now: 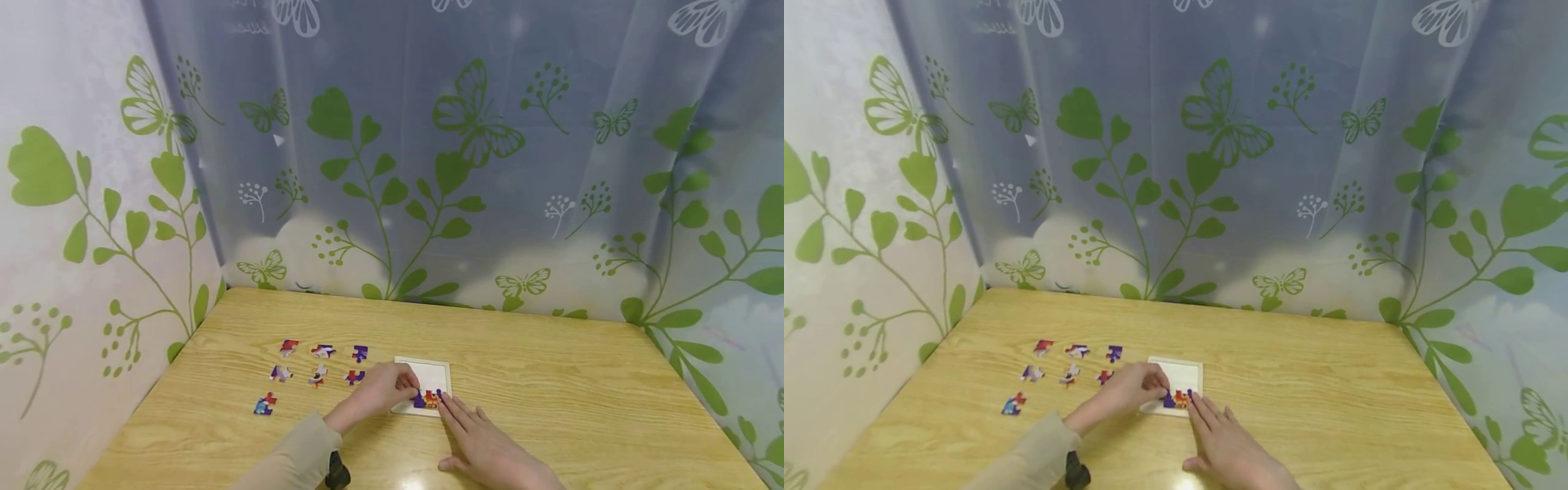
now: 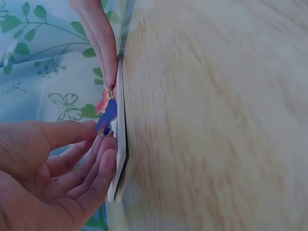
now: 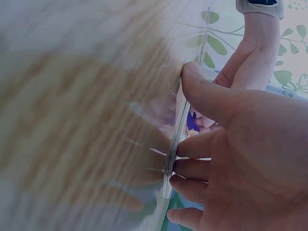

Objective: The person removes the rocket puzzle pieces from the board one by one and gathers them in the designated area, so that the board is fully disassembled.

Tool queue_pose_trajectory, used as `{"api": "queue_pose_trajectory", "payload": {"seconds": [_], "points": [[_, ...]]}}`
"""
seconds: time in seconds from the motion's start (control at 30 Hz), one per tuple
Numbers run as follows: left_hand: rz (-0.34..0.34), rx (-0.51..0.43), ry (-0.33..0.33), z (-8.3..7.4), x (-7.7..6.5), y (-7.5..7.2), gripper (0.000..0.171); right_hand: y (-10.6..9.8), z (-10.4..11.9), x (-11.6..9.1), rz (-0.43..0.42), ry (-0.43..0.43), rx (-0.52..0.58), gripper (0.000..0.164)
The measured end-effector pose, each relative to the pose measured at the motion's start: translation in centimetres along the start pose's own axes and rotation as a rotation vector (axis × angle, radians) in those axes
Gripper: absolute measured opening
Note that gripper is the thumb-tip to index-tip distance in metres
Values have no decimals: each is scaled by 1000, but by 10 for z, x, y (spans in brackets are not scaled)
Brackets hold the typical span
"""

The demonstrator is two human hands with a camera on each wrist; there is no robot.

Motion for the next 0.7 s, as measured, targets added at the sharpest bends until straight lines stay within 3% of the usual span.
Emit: {"api": "queue_pose_trajectory", "payload": {"seconds": [0.33,0.7], "points": [[-35,-32,-4,6,3,0,5,-4,0,2,-10,21,27,83],[-78,-94,-28,18,0,-12,2,-5,0,1,-37,16,15,83]]}}
Point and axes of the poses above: each hand's wrist, its own x-axis towards the middle knuckle, its own y-axis out of the palm, z = x × y, the point moved 10 cm from there along x, towards the middle knuckle, and after that the axes turned 6 degrees about y, right-handed, at the moved point
